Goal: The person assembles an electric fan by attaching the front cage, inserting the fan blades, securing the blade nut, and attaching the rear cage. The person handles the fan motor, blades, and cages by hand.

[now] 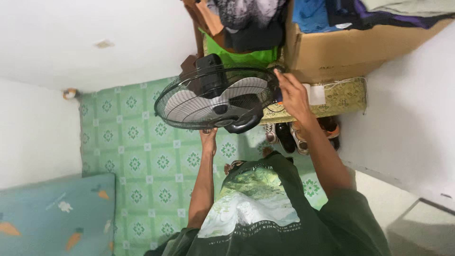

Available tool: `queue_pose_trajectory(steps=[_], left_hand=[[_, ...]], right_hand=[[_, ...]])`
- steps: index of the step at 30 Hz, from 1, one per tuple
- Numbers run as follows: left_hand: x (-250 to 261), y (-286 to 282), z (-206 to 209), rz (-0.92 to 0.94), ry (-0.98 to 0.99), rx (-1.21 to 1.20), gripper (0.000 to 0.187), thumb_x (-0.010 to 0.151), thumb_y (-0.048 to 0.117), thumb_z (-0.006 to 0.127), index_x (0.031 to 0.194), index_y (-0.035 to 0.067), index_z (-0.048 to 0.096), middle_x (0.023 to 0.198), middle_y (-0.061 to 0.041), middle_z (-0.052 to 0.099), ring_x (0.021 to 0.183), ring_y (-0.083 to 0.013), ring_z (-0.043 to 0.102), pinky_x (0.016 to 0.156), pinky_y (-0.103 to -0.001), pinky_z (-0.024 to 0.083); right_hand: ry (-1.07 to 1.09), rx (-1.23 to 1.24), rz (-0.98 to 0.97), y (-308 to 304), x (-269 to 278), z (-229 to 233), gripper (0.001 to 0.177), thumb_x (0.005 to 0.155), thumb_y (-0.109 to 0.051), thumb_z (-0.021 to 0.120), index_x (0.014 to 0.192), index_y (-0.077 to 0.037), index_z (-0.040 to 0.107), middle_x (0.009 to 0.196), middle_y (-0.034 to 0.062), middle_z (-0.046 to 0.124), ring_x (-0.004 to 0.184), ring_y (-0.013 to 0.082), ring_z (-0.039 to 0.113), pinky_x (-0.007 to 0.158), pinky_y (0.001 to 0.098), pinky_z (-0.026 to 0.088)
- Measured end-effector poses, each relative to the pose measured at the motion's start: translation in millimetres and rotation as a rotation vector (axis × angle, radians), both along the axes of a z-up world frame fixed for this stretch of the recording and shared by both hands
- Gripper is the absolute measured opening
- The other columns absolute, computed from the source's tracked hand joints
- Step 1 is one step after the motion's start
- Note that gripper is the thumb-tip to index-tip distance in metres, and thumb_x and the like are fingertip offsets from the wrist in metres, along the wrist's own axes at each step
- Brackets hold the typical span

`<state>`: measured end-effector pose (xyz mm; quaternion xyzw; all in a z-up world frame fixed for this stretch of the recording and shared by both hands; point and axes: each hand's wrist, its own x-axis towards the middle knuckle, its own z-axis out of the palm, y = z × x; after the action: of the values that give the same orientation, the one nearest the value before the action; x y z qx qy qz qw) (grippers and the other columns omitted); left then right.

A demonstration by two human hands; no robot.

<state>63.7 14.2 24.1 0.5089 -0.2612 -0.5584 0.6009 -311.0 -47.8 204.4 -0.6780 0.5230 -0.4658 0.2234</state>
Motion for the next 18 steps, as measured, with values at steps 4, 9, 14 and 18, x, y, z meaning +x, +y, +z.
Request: queue_pose_trajectory(steps=[4, 9, 14, 18], left_hand=[[1.1, 1.8, -3.7, 0.0, 0.011, -0.045, 0.075, 0.087, -0.009, 0.073, 0.151, 0.006, 0.036, 0.145, -0.011, 0.052, 0.132, -0.0221, 0.053, 0.115, -0.037, 0.04], [7.7, 3.3, -10.7, -0.017, 0.007, -0.049, 0.086, 0.081, -0.007, 0.073, 0.153, 0.011, 0.03, 0.149, -0.009, 0.05, 0.137, -0.0221, 0.051, 0.117, -0.037, 0.038], [10.0, 0.3, -14.1, -0.031, -0.096, 0.049, 0.09, 0.078, 0.003, 0.083, 0.153, 0.004, 0.032, 0.149, -0.017, 0.049, 0.141, -0.0311, 0.047, 0.117, -0.043, 0.039], [27.0, 2.3, -14.7, -0.176, -0.23, 0.093, 0.103, 0.077, 0.009, 0.089, 0.156, 0.001, 0.023, 0.158, -0.023, 0.039, 0.149, -0.0356, 0.039, 0.122, -0.047, 0.034]], right_hand=[[-0.147, -0.019, -0.023, -4.5, 8.8, -17.1, 0.037, 0.116, -0.016, 0.054, 0.153, -0.012, 0.059, 0.129, 0.0126, 0.067, 0.113, 0.0257, 0.064, 0.101, 0.0389, 0.053], [-0.321, 0.174, -0.168, -6.0, 18.1, -32.2, 0.037, 0.108, -0.029, 0.059, 0.141, -0.016, 0.065, 0.113, 0.0066, 0.069, 0.097, 0.0185, 0.065, 0.091, 0.034, 0.059], [-0.034, -0.112, -0.152, 0.5, 14.3, -27.8, 0.03, 0.117, -0.03, 0.064, 0.136, -0.007, 0.071, 0.125, 0.0141, 0.071, 0.115, 0.0261, 0.066, 0.1, 0.0457, 0.054], [-0.208, 0.029, -0.125, -1.0, 16.3, -28.5, 0.033, 0.114, -0.027, 0.063, 0.139, -0.006, 0.07, 0.116, 0.0117, 0.066, 0.102, 0.0203, 0.066, 0.09, 0.034, 0.059]])
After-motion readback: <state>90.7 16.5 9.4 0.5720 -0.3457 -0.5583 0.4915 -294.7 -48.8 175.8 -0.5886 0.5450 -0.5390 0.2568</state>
